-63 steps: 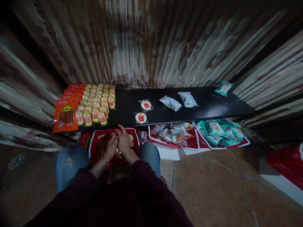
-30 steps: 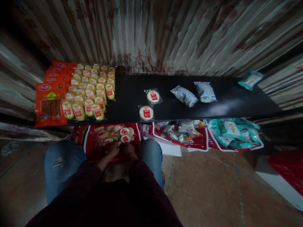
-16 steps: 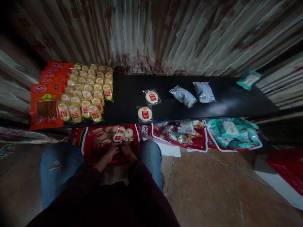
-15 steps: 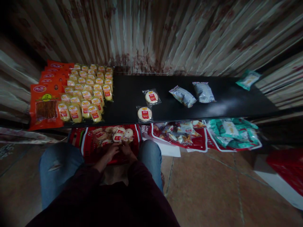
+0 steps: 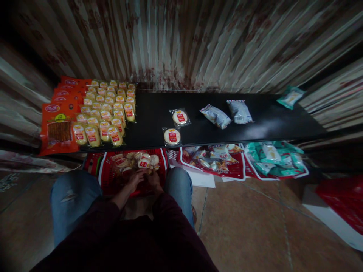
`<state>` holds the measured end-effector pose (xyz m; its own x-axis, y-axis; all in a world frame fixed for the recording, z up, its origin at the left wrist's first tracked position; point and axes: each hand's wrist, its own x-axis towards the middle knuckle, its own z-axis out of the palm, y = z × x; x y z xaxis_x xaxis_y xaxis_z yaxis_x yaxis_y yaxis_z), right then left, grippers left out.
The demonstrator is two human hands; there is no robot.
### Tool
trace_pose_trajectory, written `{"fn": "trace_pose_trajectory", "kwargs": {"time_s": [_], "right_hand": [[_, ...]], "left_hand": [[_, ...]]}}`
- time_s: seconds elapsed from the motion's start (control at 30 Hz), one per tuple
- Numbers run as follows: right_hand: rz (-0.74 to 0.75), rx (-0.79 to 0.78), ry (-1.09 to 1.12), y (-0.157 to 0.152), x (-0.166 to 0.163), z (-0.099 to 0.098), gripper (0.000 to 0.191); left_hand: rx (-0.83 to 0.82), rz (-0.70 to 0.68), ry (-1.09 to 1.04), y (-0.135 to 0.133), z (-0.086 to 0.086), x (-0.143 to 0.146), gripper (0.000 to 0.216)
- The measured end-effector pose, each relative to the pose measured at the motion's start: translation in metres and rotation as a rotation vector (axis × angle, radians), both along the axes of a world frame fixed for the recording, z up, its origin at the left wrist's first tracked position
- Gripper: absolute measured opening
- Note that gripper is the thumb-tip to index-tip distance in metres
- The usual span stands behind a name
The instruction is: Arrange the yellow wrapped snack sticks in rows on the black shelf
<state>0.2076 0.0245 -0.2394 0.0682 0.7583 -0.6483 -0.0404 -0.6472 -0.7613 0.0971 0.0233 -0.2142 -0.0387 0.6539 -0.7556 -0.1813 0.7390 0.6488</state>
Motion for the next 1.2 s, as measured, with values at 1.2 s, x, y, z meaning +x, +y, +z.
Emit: {"fn": "trace_pose_trajectory", "kwargs": {"time_s": [1.2], "right_hand": [[-0.232, 0.085, 0.356, -0.025, 0.000, 0.064, 0.047]], "left_hand": [[0.157, 0.334, -0.092, -0.012, 0.055, -0.015, 0.031]]}}
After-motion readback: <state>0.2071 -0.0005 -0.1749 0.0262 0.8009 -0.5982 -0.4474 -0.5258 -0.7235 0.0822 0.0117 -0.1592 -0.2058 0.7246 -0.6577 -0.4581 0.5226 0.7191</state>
